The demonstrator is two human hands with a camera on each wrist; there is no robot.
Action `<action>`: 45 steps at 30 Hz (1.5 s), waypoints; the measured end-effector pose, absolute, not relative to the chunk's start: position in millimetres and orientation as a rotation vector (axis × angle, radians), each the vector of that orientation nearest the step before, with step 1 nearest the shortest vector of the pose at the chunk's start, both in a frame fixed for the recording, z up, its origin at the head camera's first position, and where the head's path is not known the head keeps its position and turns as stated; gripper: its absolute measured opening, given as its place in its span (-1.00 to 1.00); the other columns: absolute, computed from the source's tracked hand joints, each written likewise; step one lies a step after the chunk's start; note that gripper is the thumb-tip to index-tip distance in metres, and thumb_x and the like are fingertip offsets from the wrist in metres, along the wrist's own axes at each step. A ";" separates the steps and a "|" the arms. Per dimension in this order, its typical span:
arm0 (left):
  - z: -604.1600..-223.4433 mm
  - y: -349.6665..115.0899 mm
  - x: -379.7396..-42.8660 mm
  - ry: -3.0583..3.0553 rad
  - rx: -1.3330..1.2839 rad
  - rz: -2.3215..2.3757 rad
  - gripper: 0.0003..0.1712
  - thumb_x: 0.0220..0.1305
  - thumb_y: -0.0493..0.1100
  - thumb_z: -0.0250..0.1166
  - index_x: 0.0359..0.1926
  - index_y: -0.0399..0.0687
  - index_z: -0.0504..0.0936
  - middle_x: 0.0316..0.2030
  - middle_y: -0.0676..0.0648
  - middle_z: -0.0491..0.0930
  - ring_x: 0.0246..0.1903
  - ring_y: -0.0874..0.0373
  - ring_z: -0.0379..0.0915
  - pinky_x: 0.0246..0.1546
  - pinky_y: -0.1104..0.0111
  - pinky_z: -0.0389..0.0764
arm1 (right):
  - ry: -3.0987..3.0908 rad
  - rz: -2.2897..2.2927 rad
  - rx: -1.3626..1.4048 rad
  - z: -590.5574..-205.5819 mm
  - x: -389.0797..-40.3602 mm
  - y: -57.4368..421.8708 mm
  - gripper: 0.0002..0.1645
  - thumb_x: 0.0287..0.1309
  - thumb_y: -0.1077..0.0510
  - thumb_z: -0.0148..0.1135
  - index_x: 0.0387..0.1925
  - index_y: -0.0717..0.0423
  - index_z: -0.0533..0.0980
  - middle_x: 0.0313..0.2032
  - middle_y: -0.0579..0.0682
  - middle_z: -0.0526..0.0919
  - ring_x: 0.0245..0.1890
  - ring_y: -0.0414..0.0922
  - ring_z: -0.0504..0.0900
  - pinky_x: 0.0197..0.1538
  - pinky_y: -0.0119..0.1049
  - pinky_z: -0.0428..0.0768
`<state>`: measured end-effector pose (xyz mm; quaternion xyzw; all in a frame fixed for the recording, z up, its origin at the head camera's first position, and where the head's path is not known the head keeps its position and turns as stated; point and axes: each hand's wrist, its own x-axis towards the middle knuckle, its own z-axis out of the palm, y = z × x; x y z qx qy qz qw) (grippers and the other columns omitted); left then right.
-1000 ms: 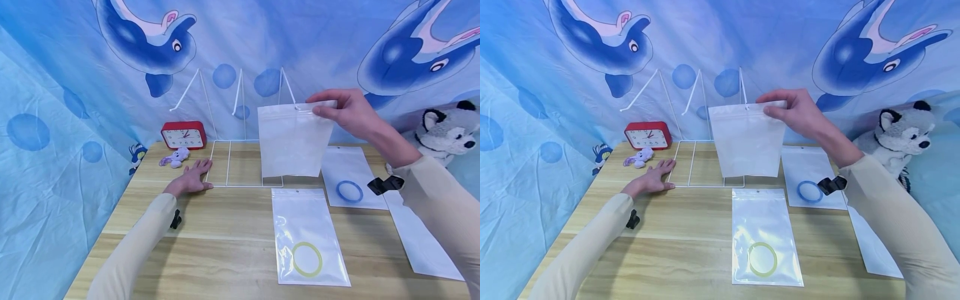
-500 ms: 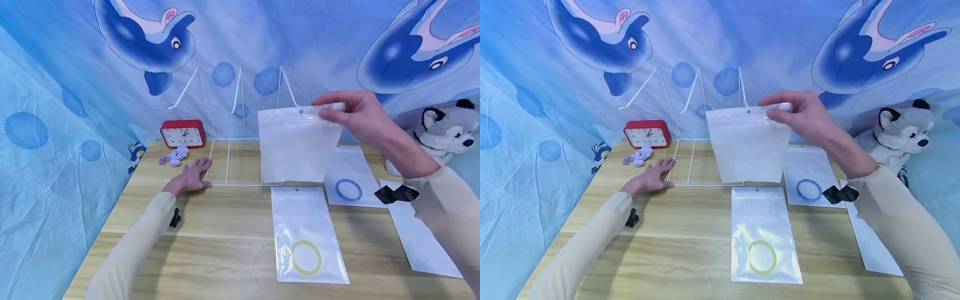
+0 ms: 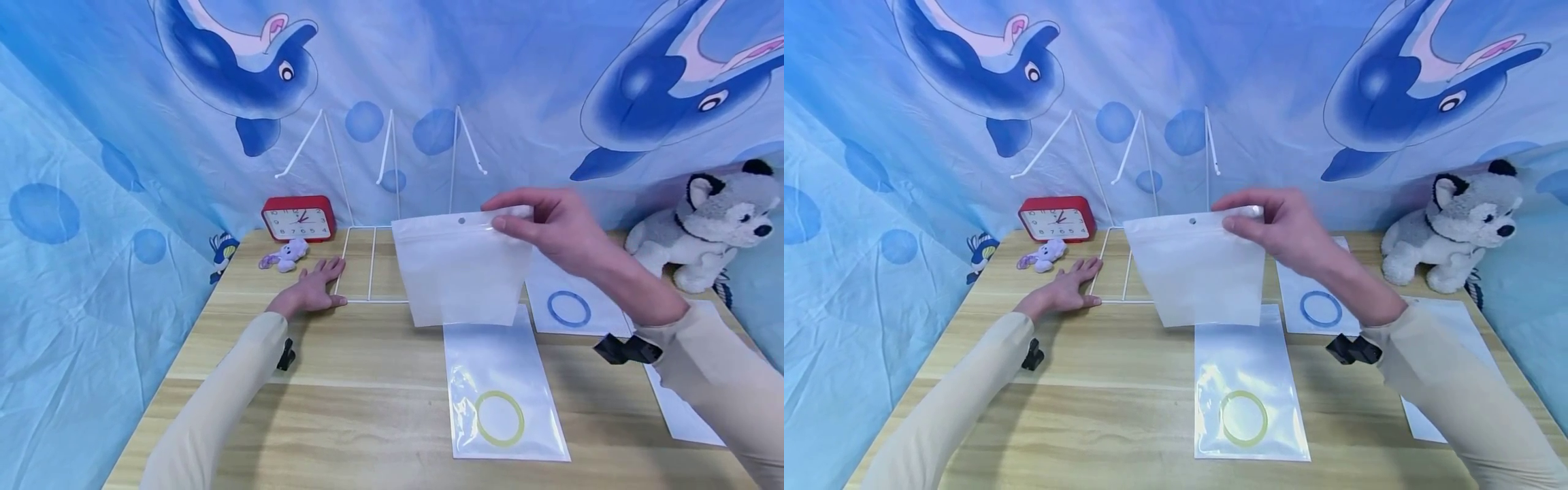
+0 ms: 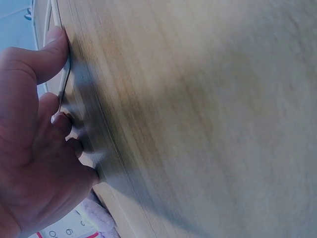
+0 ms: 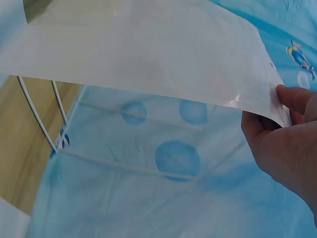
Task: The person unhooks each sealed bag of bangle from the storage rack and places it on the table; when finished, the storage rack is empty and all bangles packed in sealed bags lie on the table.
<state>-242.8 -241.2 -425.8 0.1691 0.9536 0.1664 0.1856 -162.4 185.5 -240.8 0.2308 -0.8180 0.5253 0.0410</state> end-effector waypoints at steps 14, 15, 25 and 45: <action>-427.1 -243.2 -243.9 2.685 0.481 0.480 0.03 0.32 0.07 0.30 0.58 -0.16 -0.07 0.57 -0.22 -0.24 0.51 -0.28 -0.47 0.37 -0.27 -0.42 | -2.374 1.796 0.856 -271.9 -143.6 136.2 -0.74 0.24 0.30 0.35 -0.04 0.18 0.69 -0.65 -0.15 0.42 -0.78 -0.14 0.03 -0.69 -0.28 0.11; -427.0 -243.3 -244.0 2.685 0.483 0.488 0.03 0.31 0.07 0.30 0.58 -0.17 -0.05 0.57 -0.23 -0.23 0.51 -0.28 -0.47 0.37 -0.28 -0.42 | -2.364 1.821 0.865 -273.6 -141.4 132.4 -0.74 0.23 0.31 0.35 -0.04 0.20 0.69 -0.58 -0.15 0.52 -0.77 -0.15 0.03 -0.69 -0.29 0.11; -431.7 -250.6 -253.1 2.633 0.511 0.531 0.16 0.22 0.16 0.33 0.59 -0.13 -0.15 0.57 -0.24 -0.29 0.50 -0.28 -0.53 0.36 -0.28 -0.45 | -2.419 2.102 0.803 -288.5 -107.6 98.1 -0.69 0.16 0.30 0.40 -0.03 0.23 0.68 -0.19 -0.01 0.73 -0.52 -0.18 0.47 -0.40 -0.41 0.50; -428.5 -243.5 -246.3 2.677 0.481 0.470 0.05 0.24 -0.06 0.27 0.59 -0.11 -0.13 0.57 -0.21 -0.27 0.51 -0.26 -0.50 0.36 -0.26 -0.46 | -2.456 2.189 0.606 -371.0 -165.1 80.7 -0.69 0.19 0.33 0.37 -0.01 0.31 0.66 -0.02 0.06 0.71 0.00 -0.08 0.55 -0.15 -0.40 0.55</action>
